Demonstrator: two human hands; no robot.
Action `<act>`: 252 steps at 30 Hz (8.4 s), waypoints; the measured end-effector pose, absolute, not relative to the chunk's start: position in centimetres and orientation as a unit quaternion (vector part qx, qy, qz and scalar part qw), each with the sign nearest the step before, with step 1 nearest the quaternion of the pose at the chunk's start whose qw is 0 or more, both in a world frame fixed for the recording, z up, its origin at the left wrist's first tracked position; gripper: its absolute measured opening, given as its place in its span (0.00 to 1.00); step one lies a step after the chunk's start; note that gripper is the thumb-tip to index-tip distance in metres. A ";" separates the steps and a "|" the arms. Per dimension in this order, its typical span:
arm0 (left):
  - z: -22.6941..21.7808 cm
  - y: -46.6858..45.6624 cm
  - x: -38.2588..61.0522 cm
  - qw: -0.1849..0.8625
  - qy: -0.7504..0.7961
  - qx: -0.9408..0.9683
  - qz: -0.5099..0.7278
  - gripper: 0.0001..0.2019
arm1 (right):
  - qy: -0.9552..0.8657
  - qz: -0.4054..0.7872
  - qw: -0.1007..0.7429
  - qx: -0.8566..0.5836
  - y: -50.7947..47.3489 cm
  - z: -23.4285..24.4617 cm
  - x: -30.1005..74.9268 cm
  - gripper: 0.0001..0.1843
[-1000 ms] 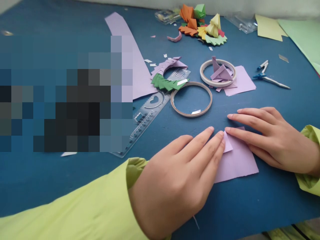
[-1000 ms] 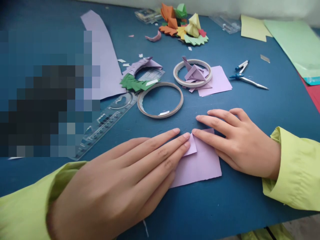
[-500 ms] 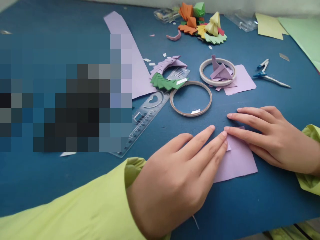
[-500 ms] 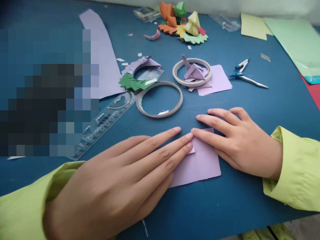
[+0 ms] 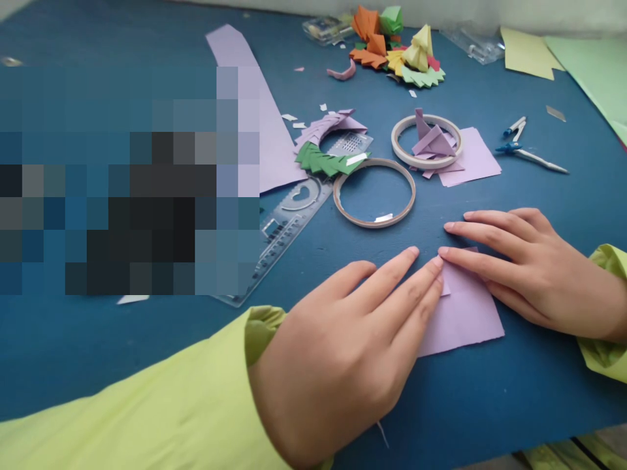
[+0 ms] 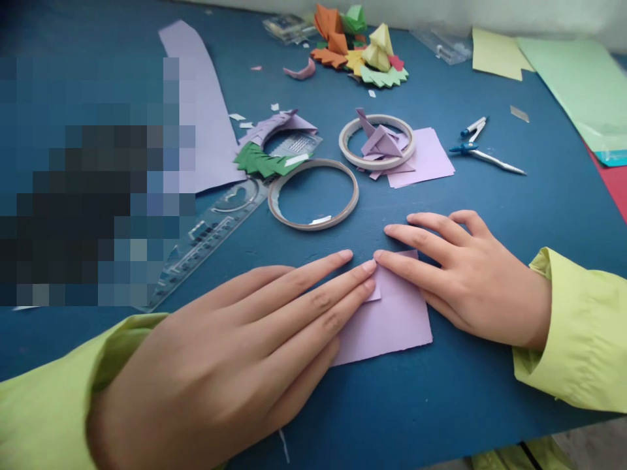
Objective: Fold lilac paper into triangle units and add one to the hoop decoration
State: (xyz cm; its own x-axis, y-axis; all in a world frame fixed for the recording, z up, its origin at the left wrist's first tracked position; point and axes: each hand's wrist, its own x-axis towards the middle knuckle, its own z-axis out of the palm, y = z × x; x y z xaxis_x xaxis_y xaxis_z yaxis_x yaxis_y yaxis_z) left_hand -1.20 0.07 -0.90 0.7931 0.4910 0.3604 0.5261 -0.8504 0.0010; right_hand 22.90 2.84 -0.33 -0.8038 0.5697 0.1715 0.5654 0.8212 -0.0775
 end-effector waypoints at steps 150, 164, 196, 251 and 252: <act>-0.6 0.5 -1.3 0.048 -0.267 -0.948 -0.166 0.16 | -0.966 -0.124 0.087 -0.209 0.2 0.0 22.3 0.20; -0.7 0.6 -1.5 0.033 -0.256 -0.943 -0.210 0.16 | -0.963 -0.103 0.125 -0.214 0.0 -0.2 22.4 0.19; -0.2 0.4 -1.1 0.068 -0.250 -0.948 -0.182 0.21 | -0.948 0.053 0.144 -0.278 1.9 -0.4 22.2 0.20; 0.4 1.2 -1.7 0.030 -0.217 -0.955 -0.200 0.21 | -0.958 -0.032 0.157 -0.238 1.9 -0.3 22.4 0.14; 0.3 1.1 -1.7 0.035 -0.215 -0.956 -0.197 0.21 | -0.958 -0.033 0.157 -0.239 1.9 -0.4 22.4 0.14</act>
